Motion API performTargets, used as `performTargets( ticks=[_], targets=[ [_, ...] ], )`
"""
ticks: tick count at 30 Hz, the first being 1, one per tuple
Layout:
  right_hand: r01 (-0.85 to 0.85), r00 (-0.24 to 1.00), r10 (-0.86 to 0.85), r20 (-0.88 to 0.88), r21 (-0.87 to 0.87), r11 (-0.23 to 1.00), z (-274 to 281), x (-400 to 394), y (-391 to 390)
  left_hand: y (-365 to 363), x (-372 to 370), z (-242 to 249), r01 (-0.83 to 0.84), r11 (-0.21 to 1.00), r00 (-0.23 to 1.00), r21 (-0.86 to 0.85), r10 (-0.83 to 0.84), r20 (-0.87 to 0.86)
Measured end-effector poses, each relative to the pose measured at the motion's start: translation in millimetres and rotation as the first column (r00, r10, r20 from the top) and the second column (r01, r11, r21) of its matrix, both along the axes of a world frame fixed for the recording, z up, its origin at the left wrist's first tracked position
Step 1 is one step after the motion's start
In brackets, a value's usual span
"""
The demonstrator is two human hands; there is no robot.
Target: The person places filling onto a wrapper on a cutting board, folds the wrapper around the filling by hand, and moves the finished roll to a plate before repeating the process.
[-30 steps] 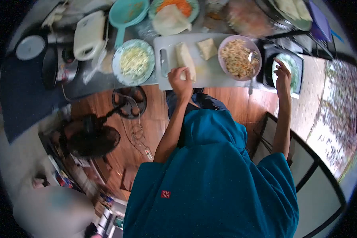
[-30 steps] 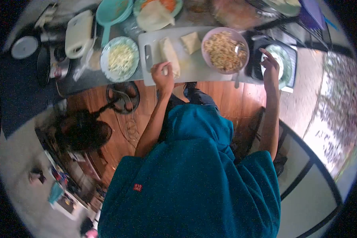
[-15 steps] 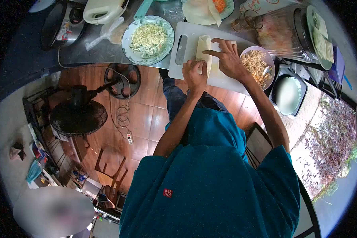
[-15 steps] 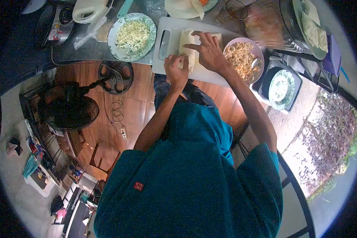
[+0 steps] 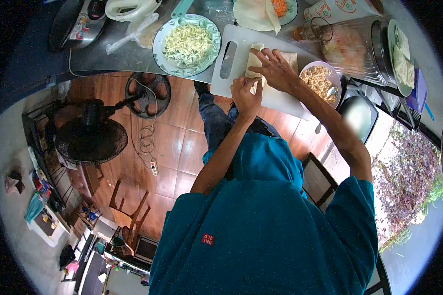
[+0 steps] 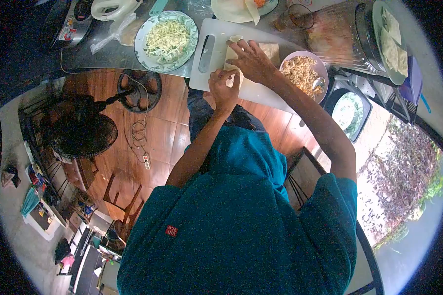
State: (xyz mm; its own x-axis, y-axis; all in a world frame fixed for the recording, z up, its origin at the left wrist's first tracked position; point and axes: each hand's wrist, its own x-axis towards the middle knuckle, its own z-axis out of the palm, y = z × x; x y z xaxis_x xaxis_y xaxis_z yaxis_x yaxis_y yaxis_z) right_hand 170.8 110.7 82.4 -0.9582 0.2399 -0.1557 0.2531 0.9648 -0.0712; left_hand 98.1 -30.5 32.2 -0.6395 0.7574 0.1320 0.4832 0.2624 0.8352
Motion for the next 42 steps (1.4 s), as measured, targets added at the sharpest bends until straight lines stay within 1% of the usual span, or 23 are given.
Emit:
performTargets(
  ticks=[3,7,9,10,12,13,15,16,17,18,19,21,23,24,26,28,30,32,35,37,39,41,42],
  targets=[
    [-0.018,0.997,0.022,-0.075,0.054,0.998,-3.8,-0.5,1.3,-0.4,-0.5,1.7,0.006,1.0,1.0,0.006,-0.006,0.026],
    [-0.008,0.996,0.016,-0.085,0.087,0.996,2.1,-0.5,6.7,-0.2,-1.2,2.5,-0.013,1.0,1.0,0.005,0.013,0.01],
    [0.072,0.984,-0.064,-0.167,0.046,0.996,7.4,-3.2,9.3,0.3,-2.1,2.2,-0.021,1.0,1.0,0.017,0.021,0.017],
    [0.072,0.984,-0.064,-0.167,0.045,0.996,12.0,-4.0,7.5,-0.4,-2.2,3.1,-0.019,1.0,0.999,0.001,0.019,0.045],
    [0.26,0.954,-0.262,-0.145,-0.028,0.965,22.0,-4.9,3.8,-0.2,-3.2,4.4,-0.015,1.0,0.997,-0.013,0.016,0.073],
    [0.261,0.954,-0.262,-0.145,-0.028,0.965,19.8,-3.4,4.0,0.3,-4.1,4.6,-0.018,1.0,0.997,-0.01,0.019,0.081],
    [0.391,0.872,-0.449,-0.194,-0.274,0.878,10.6,1.2,3.5,2.3,-6.9,3.8,-0.019,1.0,0.996,-0.005,0.019,0.087],
    [0.393,0.871,-0.451,-0.196,-0.274,0.878,5.2,2.9,1.7,3.9,-8.8,2.8,-0.033,0.999,0.993,0.031,0.03,0.114],
    [0.421,0.838,-0.501,-0.217,-0.327,0.846,-0.4,4.7,-1.1,4.6,-10.3,2.1,-0.048,0.997,0.989,0.065,0.038,0.141],
    [0.445,0.802,-0.549,-0.233,-0.38,0.811,-2.8,5.5,-4.1,5.0,-12.0,3.6,-0.044,0.997,0.99,0.065,0.035,0.14],
    [0.447,0.8,-0.552,-0.234,-0.381,0.81,-5.2,6.6,-6.6,5.9,-13.6,5.0,-0.055,0.996,0.988,0.071,0.044,0.148],
    [0.498,0.748,-0.647,-0.148,-0.519,0.695,-11.3,7.7,-12.1,6.4,-16.4,5.9,-0.063,0.995,0.987,0.078,0.05,0.153],
    [0.498,0.721,-0.673,-0.167,-0.551,0.67,-18.8,7.1,-18.4,6.5,-17.7,4.8,-0.109,0.99,0.97,0.093,0.085,0.229],
    [0.494,0.694,-0.696,-0.182,-0.582,0.645,-20.6,6.0,-21.5,6.7,-18.1,4.3,-0.106,0.99,0.97,0.094,0.083,0.229],
    [0.491,0.682,-0.702,-0.205,-0.584,0.647,-24.3,2.7,-25.0,7.1,-19.1,2.8,-0.133,0.985,0.956,0.107,0.099,0.277],
    [0.516,0.627,-0.767,-0.139,-0.663,0.542,-18.0,-3.1,-28.8,6.6,-18.0,-1.7,-0.136,0.986,0.95,0.092,0.103,0.295],
    [0.546,0.62,-0.776,-0.115,-0.646,0.533,-10.5,-9.7,-32.0,5.9,-16.8,-2.9,-0.139,0.987,0.944,0.078,0.108,0.313],
    [0.574,0.614,-0.784,-0.092,-0.63,0.524,-6.3,-18.3,-34.7,3.9,-17.3,-1.1,-0.089,0.991,0.981,0.096,0.071,0.182],
    [0.621,0.603,-0.796,-0.056,-0.593,0.513,-9.8,-23.6,-36.3,2.0,-16.6,1.0,-0.053,0.996,0.992,0.077,0.044,0.118],
    [0.614,0.596,-0.796,-0.108,-0.579,0.537,-13.5,-22.9,-37.1,-0.2,-16.1,1.4,-0.026,0.997,0.991,0.072,0.016,0.13],
    [0.622,0.594,-0.799,-0.095,-0.576,0.531,-9.7,-18.2,-34.9,-1.9,-15.5,3.3,0.002,0.998,0.99,0.068,-0.011,0.144],
    [0.63,0.592,-0.801,-0.084,-0.572,0.525,0.3,-13.2,-33.0,-3.2,-15.3,6.6,0.026,1.0,0.996,-0.007,-0.026,0.089],
    [0.617,0.575,-0.81,-0.112,-0.591,0.52,3.2,-7.6,-32.6,-5.2,-16.5,7.2,0.027,1.0,0.996,-0.006,-0.026,0.089]
  ],
)
